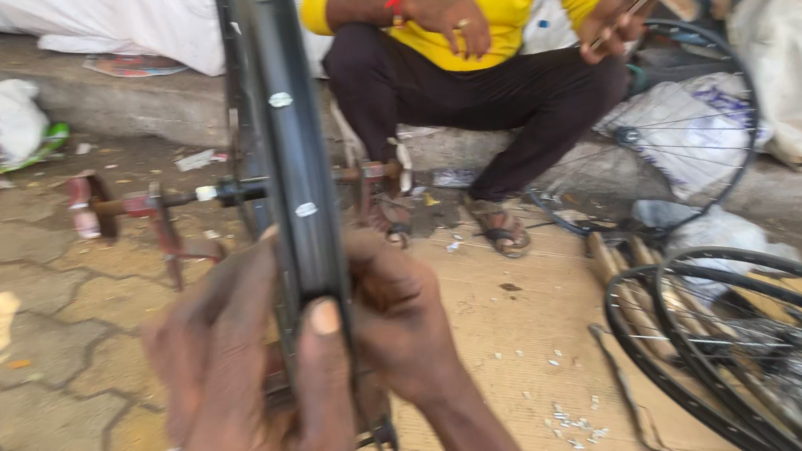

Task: The person is sitting on the ground and working on a bicycle wheel mounted on a red truing stand. They use a circular metal tool to adjust the wheel's alignment by pressing against the rim and rotating the wheel to check for wobbles.

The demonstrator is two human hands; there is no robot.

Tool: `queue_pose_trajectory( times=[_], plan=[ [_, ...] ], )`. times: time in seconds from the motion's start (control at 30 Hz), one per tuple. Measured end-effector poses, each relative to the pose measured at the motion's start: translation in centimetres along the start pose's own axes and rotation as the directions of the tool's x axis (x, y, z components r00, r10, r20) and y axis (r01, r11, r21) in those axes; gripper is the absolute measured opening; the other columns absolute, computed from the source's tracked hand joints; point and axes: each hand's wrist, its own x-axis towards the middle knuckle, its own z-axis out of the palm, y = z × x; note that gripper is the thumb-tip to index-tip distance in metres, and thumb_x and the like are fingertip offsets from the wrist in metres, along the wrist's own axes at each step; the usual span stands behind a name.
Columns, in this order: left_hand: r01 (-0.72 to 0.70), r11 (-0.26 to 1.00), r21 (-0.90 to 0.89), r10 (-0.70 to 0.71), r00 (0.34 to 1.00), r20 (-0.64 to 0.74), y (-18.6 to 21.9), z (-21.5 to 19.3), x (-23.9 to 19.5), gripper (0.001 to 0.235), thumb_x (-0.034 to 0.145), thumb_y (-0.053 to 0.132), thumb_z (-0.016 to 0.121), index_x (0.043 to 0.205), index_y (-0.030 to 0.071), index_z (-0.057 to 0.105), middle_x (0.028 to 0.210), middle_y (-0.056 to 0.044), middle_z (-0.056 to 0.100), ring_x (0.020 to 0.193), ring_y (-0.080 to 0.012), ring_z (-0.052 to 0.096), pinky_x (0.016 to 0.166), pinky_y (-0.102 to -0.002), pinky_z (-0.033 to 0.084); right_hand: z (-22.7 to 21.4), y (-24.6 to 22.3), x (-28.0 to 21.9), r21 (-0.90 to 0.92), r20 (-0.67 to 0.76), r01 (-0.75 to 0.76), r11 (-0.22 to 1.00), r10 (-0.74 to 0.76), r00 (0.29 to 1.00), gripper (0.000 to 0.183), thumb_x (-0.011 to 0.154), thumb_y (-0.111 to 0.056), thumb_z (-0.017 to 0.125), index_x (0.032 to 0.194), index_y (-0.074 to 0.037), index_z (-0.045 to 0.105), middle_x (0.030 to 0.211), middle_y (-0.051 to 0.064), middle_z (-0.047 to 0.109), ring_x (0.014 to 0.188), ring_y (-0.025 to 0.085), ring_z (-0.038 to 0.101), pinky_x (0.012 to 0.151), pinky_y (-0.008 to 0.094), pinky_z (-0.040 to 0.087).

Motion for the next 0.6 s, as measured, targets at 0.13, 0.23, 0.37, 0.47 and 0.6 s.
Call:
queue_pose_trajectory(
  times=[0.13,0.23,0.37,0.47,0.6],
  plan=[
    [0.026,0.999,-0.022,-0.027,0.999,-0.037,0.4,-0.3,0.6,0.04,0.097,0.015,0.067,0.134,-0.001,0.066,0.131,-0.017,0.066,0.122,-0.027,0.053,0.106,-0.039,0.042,-1.6,1.1,0.6,0.048,0.114,-0.117,0.992,0.111,0.987,0.037,0.103,-0.013,0.067,0.136,0.003,0.063,0.114,0.01,0.072,0.103,0.014,0.068,0.09,0.028,0.059],
    [0.05,0.996,-0.075,-0.052,0.998,-0.025,0.6,-0.3,1.0,0.037,0.107,0.017,0.054,0.138,-0.001,0.064,0.141,-0.016,0.065,0.133,-0.0263,0.053,0.117,-0.041,0.036,-1.7,1.3,0.9,0.14,0.155,-0.157,0.978,0.135,0.979,0.045,0.108,-0.032,0.058,0.138,0.0,0.062,0.115,0.005,0.071,0.105,0.01,0.067,0.092,0.025,0.059],
    [0.034,0.997,-0.067,-0.034,0.999,0.001,0.4,-0.2,0.9,0.042,0.107,0.02,0.045,0.137,-0.006,0.061,0.142,-0.02,0.06,0.133,-0.0278,0.053,0.114,-0.044,0.033,-1.1,2.0,1.5,0.188,0.122,-0.092,0.978,0.07,0.99,0.033,0.116,-0.026,0.06,0.134,0.002,0.062,0.107,0.005,0.071,0.093,0.008,0.068,0.081,0.024,0.059],
    [0.022,0.999,-0.026,-0.022,1.0,0.013,0.2,-0.5,0.8,0.041,0.11,0.019,0.048,0.141,-0.004,0.061,0.147,-0.019,0.058,0.136,-0.028,0.051,0.118,-0.043,0.034,-0.2,2.1,1.9,0.275,0.053,-0.099,0.956,0.088,0.995,0.031,0.108,-0.016,0.066,0.135,-0.002,0.06,0.11,0.004,0.072,0.094,0.008,0.068,0.083,0.024,0.059],
    [0.006,0.999,-0.032,-0.006,1.0,0.013,0.4,-0.4,1.5,0.04,0.11,0.019,0.05,0.142,-0.002,0.061,0.146,-0.02,0.057,0.134,-0.0281,0.051,0.116,-0.041,0.038,0.0,0.7,1.8,0.347,0.191,-0.101,0.933,0.035,0.981,0.031,0.098,-0.004,0.076,0.124,-0.008,0.061,0.111,0.004,0.072,0.103,0.011,0.07,0.095,0.029,0.06]
  ],
)
